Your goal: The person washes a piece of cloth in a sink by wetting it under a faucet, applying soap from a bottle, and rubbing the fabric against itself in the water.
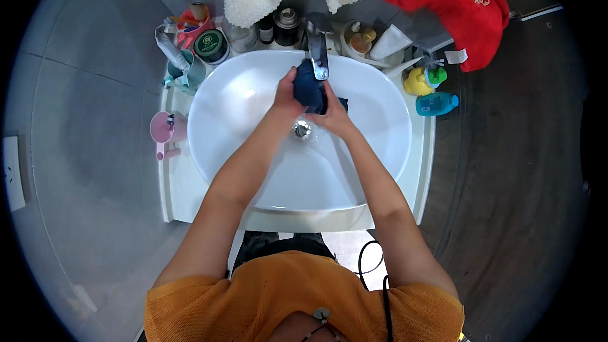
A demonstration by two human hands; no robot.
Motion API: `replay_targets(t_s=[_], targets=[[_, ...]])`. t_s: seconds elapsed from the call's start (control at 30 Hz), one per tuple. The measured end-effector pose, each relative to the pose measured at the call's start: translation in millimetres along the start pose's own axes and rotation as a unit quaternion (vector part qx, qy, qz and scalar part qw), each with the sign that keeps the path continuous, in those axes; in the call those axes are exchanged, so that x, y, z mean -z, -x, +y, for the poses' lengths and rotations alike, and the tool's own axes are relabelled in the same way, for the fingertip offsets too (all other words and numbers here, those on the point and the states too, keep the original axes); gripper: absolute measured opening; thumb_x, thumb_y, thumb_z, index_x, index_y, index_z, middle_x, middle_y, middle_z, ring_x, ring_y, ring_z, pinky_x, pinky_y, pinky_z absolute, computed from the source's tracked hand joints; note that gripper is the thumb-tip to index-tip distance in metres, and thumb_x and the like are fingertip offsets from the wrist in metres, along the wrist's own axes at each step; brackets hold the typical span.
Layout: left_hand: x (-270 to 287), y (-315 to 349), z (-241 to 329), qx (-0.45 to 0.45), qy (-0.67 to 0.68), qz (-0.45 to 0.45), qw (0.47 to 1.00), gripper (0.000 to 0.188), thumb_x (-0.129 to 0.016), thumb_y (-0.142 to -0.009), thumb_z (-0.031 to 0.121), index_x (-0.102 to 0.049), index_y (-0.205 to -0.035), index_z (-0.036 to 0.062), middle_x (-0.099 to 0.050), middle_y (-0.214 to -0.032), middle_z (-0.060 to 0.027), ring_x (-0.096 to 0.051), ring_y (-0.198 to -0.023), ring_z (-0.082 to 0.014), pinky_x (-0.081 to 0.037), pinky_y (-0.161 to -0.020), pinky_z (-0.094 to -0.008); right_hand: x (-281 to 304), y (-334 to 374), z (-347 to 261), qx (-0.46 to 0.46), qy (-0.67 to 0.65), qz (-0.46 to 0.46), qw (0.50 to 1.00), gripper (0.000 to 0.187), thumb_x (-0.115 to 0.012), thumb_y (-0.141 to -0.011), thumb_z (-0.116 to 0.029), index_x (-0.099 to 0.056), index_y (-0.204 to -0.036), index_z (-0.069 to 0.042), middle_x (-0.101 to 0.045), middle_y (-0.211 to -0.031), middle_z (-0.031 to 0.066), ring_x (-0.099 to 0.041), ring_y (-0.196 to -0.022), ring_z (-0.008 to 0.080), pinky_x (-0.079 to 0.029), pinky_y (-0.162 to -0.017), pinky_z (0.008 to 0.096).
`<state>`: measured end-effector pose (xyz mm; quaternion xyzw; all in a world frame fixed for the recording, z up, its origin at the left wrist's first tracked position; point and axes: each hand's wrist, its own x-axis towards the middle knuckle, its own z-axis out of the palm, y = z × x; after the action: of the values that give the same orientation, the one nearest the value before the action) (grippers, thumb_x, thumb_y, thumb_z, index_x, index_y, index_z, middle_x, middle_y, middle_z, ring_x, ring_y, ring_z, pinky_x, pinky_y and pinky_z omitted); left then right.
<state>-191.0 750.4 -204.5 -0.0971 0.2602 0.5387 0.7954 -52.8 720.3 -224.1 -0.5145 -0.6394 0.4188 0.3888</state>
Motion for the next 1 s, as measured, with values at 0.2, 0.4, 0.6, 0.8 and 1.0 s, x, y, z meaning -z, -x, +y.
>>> replay_targets(t_s=[0.2, 0.4, 0.6, 0.8, 1.0], targets=[[18.9, 3.5, 20.9, -0.025, -0.086, 0.053, 0.995, 0.034, -0.044, -0.088, 0.034, -0.054, -0.102, 0.0044, -0.06, -0.097, -0.0097, -0.058, -0.091, -0.0236, -0.045, -0.085, -0.0397, 12.6, -20.9, 45.3, -0.111, -0.027, 0.047, 0.992, 0.041, -0.053, -0.066, 0.011, -0.056, -0.103, -0.006, -0.062, -0.089, 0.008, -0.059, -0.081, 0.016, -0.046, -0.076, 0.025], [60.3, -5.9, -0.9, -0.035, -0.381, 0.174, 0.907, 0.035, -0.045, -0.088, 0.035, -0.051, -0.108, 0.0071, -0.057, -0.101, -0.0043, -0.056, -0.093, -0.0196, -0.046, -0.082, -0.0342, 16.9, -21.8, -14.2, -0.242, -0.585, 0.044, 0.773, 0.027, -0.048, -0.076, 0.006, -0.054, -0.1, -0.005, -0.059, -0.094, 0.007, -0.057, -0.087, 0.0158, -0.047, -0.08, 0.0288], [53.9, -4.4, -16.5, 0.042, -0.029, 0.011, 0.999, 0.034, -0.043, -0.09, 0.032, -0.051, -0.11, 0.0055, -0.058, -0.106, -0.0091, -0.058, -0.093, -0.0216, -0.047, -0.083, -0.0372, 11.1, -16.1, 3.6, -0.26, -0.484, 0.076, 0.832, 0.042, -0.049, -0.076, 0.003, -0.043, -0.117, -0.004, -0.054, -0.109, 0.0102, -0.054, -0.096, 0.0207, -0.043, -0.088, 0.0332], [44.2, -5.4, -0.7, -0.036, -0.161, -0.015, 0.986, 0.031, -0.043, -0.09, 0.03, -0.051, -0.108, 0.0056, -0.057, -0.103, -0.0072, -0.056, -0.094, -0.0194, -0.043, -0.088, -0.0355, 37.8, -1.2, 0.0, -0.188, -0.155, -0.082, 0.966, 0.044, -0.062, -0.077, -0.01, -0.045, -0.117, -0.006, -0.055, -0.103, 0.0069, -0.054, -0.091, 0.0148, -0.046, -0.077, 0.0271], [44.4, -11.1, -21.0, 0.032, -0.145, 0.098, 0.984, 0.037, -0.043, -0.089, 0.041, -0.051, -0.105, 0.0088, -0.056, -0.102, -0.0077, -0.054, -0.09, -0.0221, -0.041, -0.088, -0.0448, 38.4, -27.4, 40.5, -0.357, -0.457, 0.148, 0.801, 0.042, -0.064, -0.08, -0.031, -0.049, -0.11, -0.007, -0.056, -0.096, 0.0063, -0.056, -0.081, 0.0122, -0.049, -0.06, 0.0243]])
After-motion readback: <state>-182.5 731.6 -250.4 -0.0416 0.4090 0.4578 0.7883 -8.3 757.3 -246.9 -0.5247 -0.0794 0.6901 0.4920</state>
